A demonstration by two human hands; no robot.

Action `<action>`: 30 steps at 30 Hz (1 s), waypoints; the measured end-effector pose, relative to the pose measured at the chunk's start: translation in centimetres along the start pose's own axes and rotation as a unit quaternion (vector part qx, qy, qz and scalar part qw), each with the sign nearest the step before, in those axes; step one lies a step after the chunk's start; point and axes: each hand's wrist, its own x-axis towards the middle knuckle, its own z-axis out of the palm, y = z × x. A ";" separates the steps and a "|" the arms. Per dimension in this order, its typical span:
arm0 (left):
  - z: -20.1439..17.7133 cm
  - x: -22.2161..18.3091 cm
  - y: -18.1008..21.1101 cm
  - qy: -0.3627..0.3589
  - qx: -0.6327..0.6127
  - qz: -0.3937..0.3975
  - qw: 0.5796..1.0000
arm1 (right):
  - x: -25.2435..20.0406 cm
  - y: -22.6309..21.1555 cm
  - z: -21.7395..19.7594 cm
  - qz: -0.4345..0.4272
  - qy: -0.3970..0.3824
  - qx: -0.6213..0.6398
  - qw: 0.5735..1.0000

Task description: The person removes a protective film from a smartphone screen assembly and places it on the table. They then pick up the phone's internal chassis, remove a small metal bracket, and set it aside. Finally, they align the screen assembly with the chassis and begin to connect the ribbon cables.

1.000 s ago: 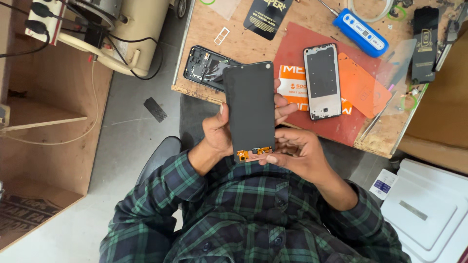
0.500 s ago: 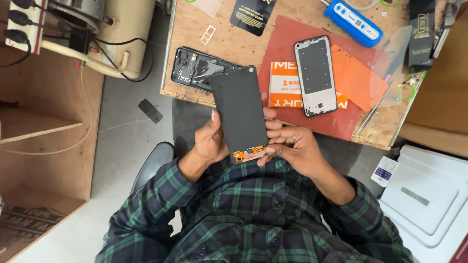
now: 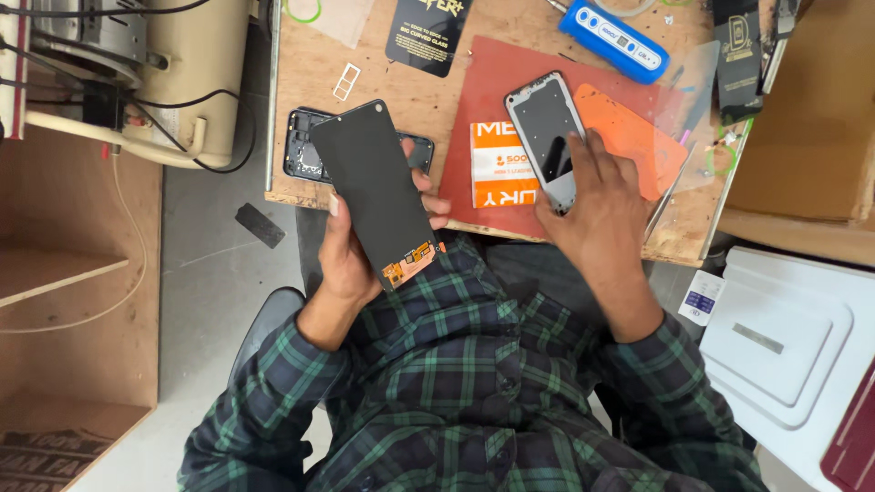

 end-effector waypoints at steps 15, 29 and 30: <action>-0.9 1.3 -1.4 0.104 0.209 0.064 0.970 | -1.9 9.3 1.1 0.263 -0.049 0.646 0.715; 3.0 10.5 -6.6 0.102 0.623 0.090 0.771 | -4.0 10.5 1.2 0.233 -0.035 0.396 0.887; 3.0 10.6 -6.6 0.100 0.663 0.100 0.735 | -4.0 10.3 1.2 0.233 -0.032 0.383 0.893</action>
